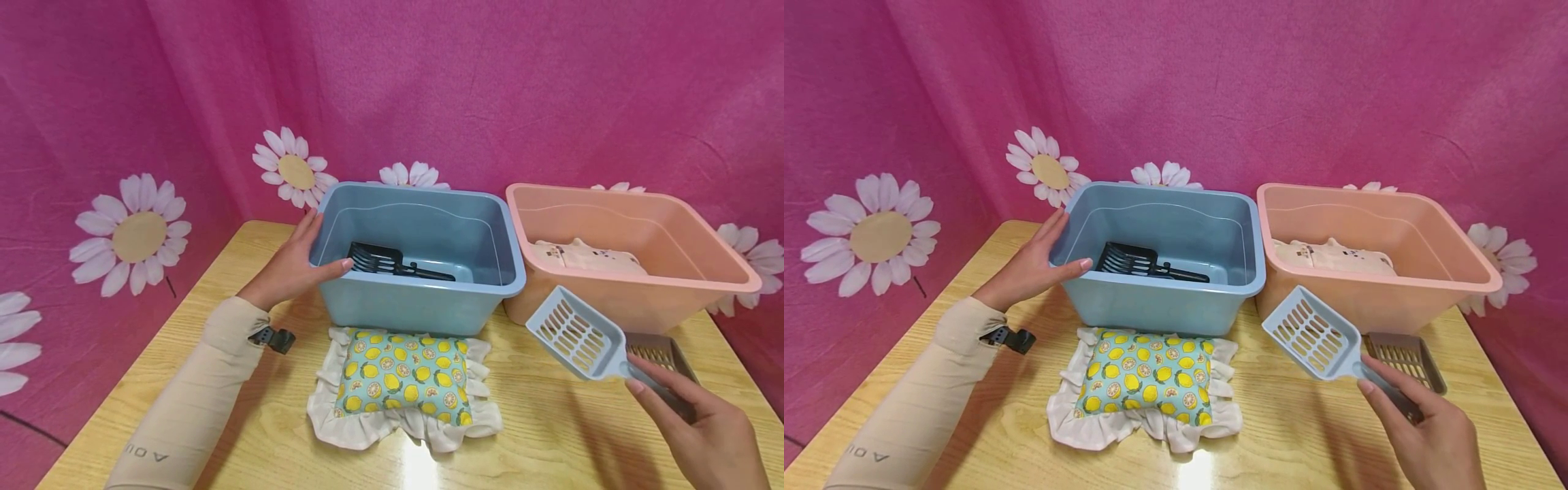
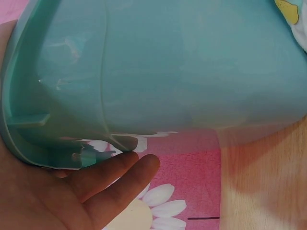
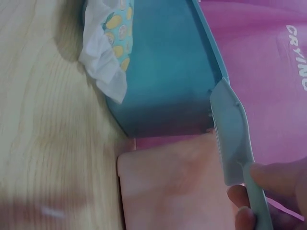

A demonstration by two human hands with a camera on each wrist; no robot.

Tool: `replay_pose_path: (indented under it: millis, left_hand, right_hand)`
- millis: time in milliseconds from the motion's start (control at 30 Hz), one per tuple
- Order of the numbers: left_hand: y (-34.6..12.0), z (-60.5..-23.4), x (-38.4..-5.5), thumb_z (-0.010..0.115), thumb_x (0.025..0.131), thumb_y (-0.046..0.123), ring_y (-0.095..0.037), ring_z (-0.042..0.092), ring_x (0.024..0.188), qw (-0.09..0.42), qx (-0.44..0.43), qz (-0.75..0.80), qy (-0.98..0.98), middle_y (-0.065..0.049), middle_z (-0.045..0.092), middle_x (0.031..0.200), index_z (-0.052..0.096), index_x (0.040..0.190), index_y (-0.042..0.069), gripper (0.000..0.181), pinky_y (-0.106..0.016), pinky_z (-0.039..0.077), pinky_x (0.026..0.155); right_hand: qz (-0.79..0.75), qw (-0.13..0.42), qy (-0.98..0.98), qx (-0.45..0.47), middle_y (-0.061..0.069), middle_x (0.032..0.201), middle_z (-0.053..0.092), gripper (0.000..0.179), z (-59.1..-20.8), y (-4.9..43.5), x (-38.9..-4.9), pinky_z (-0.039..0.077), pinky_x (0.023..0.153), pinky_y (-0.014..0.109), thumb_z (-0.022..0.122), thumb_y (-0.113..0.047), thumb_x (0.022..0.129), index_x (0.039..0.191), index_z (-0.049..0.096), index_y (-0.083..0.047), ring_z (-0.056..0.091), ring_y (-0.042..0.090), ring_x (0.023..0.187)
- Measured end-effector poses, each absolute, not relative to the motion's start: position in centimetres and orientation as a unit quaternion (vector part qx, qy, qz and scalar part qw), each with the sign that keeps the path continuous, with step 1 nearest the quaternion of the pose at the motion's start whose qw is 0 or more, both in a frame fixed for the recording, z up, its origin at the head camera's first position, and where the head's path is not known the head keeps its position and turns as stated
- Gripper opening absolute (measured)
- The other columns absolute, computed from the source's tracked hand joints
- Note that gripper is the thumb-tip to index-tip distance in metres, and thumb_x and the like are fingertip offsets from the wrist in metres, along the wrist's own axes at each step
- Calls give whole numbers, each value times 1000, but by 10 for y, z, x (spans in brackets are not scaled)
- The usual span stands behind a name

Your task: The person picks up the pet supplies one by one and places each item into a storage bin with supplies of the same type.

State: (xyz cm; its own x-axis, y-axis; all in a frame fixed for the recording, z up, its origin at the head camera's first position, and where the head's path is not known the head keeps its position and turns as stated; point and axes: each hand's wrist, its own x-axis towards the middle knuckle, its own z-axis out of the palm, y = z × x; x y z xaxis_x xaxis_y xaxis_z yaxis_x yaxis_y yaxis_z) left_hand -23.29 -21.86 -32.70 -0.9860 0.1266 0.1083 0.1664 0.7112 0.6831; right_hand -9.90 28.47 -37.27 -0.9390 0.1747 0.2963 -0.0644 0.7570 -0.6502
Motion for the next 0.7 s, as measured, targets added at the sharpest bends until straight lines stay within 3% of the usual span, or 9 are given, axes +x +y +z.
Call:
replay_pose_path:
  millis: [267,500,700]
  left_hand:
    - [-219,-327,-233,67,75,66,-36,16,144,23,-76,-367,-927,2,0,162,6,157,24,110,-65,35,101]
    - [-219,-327,-233,67,76,66,-36,16,144,24,-77,-364,-928,2,0,162,6,157,23,110,-65,35,100]
    - [-219,-327,-232,67,75,66,-36,16,144,20,-71,-367,-927,1,0,162,5,157,24,111,-65,35,100]
  right_hand:
    - [343,177,-922,-32,-23,99,63,39,-365,280,-99,45,58,4,69,-25,91,127,65,-11,52,-24,79]
    - [341,173,-923,-45,-6,100,69,41,-360,274,-100,45,57,4,69,-28,90,128,65,-14,53,-22,77]
    - [355,185,-916,-33,-24,95,63,39,-354,271,-101,46,59,4,70,-26,90,127,66,-14,55,-21,79]
